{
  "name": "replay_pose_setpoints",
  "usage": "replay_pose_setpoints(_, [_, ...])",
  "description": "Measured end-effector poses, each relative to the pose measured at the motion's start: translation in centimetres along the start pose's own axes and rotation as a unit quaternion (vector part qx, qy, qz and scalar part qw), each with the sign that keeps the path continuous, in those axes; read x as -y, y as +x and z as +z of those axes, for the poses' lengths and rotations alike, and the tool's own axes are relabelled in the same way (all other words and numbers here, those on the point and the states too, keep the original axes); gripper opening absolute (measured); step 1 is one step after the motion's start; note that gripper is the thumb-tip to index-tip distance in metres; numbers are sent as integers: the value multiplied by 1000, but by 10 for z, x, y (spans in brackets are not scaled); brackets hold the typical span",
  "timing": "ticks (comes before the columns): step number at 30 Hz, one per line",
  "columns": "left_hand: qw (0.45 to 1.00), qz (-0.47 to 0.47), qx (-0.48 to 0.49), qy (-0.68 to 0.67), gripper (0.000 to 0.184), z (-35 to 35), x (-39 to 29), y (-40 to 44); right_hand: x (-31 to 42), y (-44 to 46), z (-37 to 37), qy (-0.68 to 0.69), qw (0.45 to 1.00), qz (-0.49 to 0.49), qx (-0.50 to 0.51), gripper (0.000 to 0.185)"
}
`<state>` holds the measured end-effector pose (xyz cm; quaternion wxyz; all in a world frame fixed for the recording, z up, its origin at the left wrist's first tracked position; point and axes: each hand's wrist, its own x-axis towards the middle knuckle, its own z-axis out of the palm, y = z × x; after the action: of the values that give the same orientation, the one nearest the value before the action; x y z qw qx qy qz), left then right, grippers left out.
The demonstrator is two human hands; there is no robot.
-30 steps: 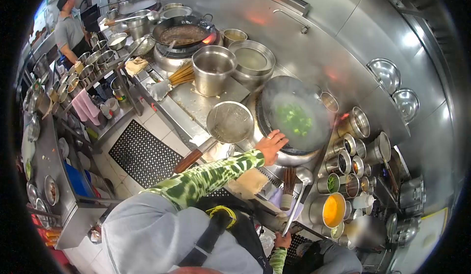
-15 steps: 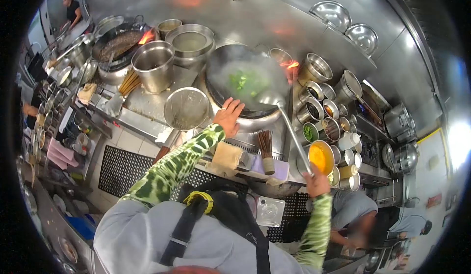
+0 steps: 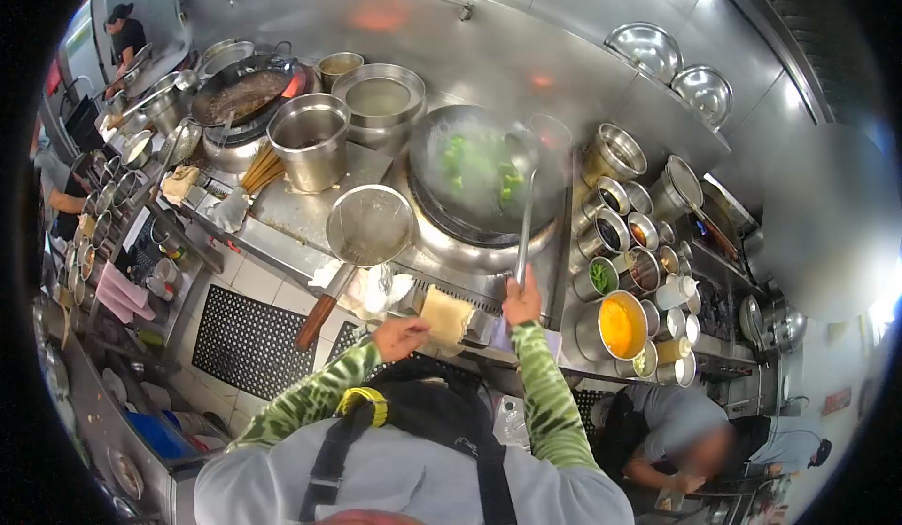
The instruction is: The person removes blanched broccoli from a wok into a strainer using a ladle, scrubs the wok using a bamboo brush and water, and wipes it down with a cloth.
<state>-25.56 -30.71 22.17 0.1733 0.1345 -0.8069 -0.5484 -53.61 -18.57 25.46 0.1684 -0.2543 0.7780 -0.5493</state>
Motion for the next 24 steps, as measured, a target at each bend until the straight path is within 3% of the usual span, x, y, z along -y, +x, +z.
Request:
replay_pose_setpoints(1, [999, -29, -8, -40, 35, 10, 31, -14, 5, 10, -1, -12, 1000, -3, -11, 57])
replay_pose_setpoints(3, [982, -180, -16, 47, 32, 26, 81, -32, 26, 41, 2, -34, 999, -18, -29, 56])
replay_pose_setpoints(6, [947, -312, -2, -81, 40, 53, 154, -32, 45, 81, -4, -49, 998, 24, 23, 57])
replay_pose_setpoints(9, [960, -264, -94, -13, 54, 81, 191, -14, 46, 90, -2, 81, 988, 94, 94, 59])
replay_pose_setpoints(10, [920, -360, -85, -127, 69, 78, 177, -8, 52, 86, -6, 92, 980, 116, 131, 62])
replay_pose_setpoints(11, [916, -387, -79, -72, 69, 82, 179, 0, 64, 72, -8, 78, 981, 110, 141, 62])
replay_pose_setpoints(13, [896, -388, -122, -181, 64, 96, 183, 8, 76, 47, -18, 28, 978, 101, 178, 63])
replay_pose_setpoints(14, [927, -347, -53, -133, 55, 105, 206, 11, 89, 29, -24, 11, 978, 87, 190, 62])
replay_pose_setpoints(15, [973, -214, 89, 3, 47, 118, 249, 15, 97, 15, -31, -4, 977, 80, 198, 62])
replay_pose_setpoints(16, [960, -30, 209, 185, 39, 130, 278, 18, 92, 7, -43, -77, 976, 32, 200, 59])
replay_pose_setpoints(17, [924, 84, 263, 265, 31, 140, 298, 17, 112, -9, -52, -122, 971, -1, 204, 60])
replay_pose_setpoints(18, [982, -26, 173, 65, 39, 148, 298, 9, 126, -21, -64, -196, 958, -7, 211, 59])
replay_pose_setpoints(19, [982, -89, 49, -158, 48, 156, 296, 0, 130, -32, -76, -255, 940, -118, 192, 60])
replay_pose_setpoints(20, [976, -157, 95, -117, 46, 133, 251, -5, 134, -43, -88, -316, 909, -225, 153, 61])
replay_pose_setpoints(21, [962, -221, 147, -72, 45, 97, 175, -7, 157, -62, -96, -338, 909, -182, 161, 60])
replay_pose_setpoints(24, [961, -242, 122, 58, 47, 74, 145, -23, 179, -93, -124, -321, 918, -145, 182, 57])
